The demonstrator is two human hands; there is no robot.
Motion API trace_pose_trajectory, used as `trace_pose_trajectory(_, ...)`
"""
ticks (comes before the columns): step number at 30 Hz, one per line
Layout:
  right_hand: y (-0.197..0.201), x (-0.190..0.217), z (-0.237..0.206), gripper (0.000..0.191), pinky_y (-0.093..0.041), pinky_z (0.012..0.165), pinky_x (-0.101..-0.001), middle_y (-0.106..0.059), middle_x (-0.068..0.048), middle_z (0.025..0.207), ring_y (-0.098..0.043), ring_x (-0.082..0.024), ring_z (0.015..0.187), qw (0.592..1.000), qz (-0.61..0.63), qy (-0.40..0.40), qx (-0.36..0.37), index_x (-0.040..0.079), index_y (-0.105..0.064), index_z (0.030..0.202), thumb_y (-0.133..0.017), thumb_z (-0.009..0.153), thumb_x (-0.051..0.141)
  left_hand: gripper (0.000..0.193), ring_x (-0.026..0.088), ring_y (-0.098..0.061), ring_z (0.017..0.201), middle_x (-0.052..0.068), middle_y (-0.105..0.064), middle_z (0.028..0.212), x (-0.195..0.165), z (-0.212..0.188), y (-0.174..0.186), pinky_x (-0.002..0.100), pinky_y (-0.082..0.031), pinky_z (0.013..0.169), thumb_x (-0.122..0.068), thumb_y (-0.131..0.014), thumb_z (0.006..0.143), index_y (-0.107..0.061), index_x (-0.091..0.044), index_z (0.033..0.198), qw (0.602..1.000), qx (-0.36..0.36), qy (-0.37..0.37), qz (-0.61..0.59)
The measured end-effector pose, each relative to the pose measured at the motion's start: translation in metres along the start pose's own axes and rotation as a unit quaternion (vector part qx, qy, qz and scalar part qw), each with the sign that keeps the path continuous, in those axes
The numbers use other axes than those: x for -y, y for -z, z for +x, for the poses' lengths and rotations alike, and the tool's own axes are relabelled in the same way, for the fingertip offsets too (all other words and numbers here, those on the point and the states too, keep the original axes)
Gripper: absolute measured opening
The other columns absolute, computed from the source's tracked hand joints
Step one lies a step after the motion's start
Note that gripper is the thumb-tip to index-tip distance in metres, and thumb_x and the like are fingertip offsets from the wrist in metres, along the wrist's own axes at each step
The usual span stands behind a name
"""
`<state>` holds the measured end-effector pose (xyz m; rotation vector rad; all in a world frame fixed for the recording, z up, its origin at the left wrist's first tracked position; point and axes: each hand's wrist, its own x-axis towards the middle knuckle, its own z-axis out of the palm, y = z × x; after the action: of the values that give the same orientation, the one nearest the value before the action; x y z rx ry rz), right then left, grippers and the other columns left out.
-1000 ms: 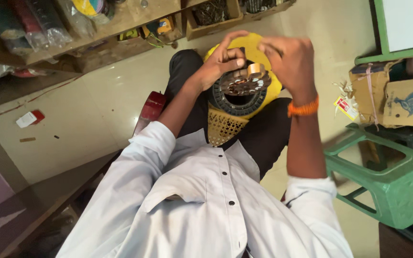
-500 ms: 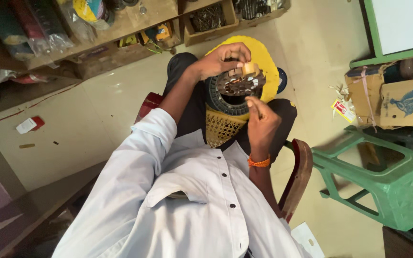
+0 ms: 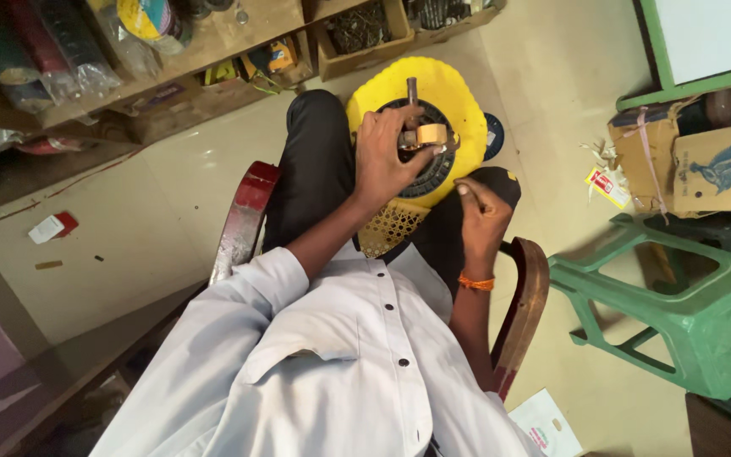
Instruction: The person sits on a chair with an electric motor stator resting on their lap and works on its copper windings, pressing and arranging the coil wires by hand. They then pick up a screwdriver, carry the stator to a workbench, and handle a red wire at the bench.
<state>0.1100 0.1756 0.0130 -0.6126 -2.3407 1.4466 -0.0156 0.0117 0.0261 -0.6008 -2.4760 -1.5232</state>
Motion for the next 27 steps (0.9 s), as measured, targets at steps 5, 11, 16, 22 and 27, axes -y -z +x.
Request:
trace_pose_trajectory(5,0.021,0.035,0.019,0.015,-0.056,0.078,-0.0271,-0.078,-0.012,0.096,-0.073,-0.014,0.085,0.991,-0.041,0.081,0.101,-0.002,-0.076,0.108,-0.068,0.096,0.001,0.043,0.031,-0.060,0.098,0.009,-0.065,0.104,0.025,0.010,-0.013,0.041,-0.050,0.085,-0.024,-0.088,0.083,-0.063,-0.007,0.114,0.999,0.000,-0.024,-0.035)
trace_pose_trajectory(11,0.019,0.073,0.087,0.010,-0.058,0.080,-0.0287,-0.078,-0.014,0.099,-0.076,-0.017,0.088,0.959,-0.107,0.219,0.143,-0.003,-0.076,0.107,-0.073,0.099,0.002,0.047,0.033,-0.060,0.098,0.012,-0.062,0.104,0.035,0.005,-0.012,0.043,-0.050,0.085,-0.023,-0.086,0.084,-0.062,-0.004,0.119,0.997,0.015,-0.077,-0.027)
trace_pose_trajectory(16,-0.002,0.090,0.136,0.011,-0.056,0.072,-0.0287,-0.079,-0.012,0.096,-0.074,-0.016,0.080,0.956,-0.104,0.215,0.170,-0.001,-0.078,0.106,-0.076,0.098,0.007,0.044,0.034,-0.059,0.099,0.013,-0.061,0.106,0.034,0.008,-0.007,0.044,-0.049,0.087,-0.017,-0.083,0.088,-0.060,-0.002,0.123,0.996,0.040,-0.078,-0.024)
trace_pose_trajectory(22,-0.032,0.078,0.174,0.011,-0.059,0.076,-0.0289,-0.080,-0.010,0.097,-0.075,-0.014,0.083,0.936,-0.092,0.246,0.235,0.003,-0.081,0.106,-0.076,0.098,0.007,0.044,0.035,-0.058,0.101,0.015,-0.060,0.110,0.034,0.003,-0.010,0.044,-0.050,0.089,-0.014,-0.081,0.089,-0.058,-0.002,0.124,0.996,0.011,-0.080,-0.045)
trace_pose_trajectory(27,-0.063,0.055,0.197,0.012,-0.057,0.074,-0.0298,-0.078,-0.010,0.092,-0.075,-0.015,0.079,0.908,-0.137,0.226,0.324,0.003,-0.080,0.102,-0.078,0.094,0.011,0.049,0.027,-0.063,0.113,0.011,-0.064,0.126,0.047,0.008,-0.013,0.040,-0.054,0.095,-0.021,-0.076,0.095,-0.048,-0.011,0.134,0.957,0.094,0.105,-0.255)
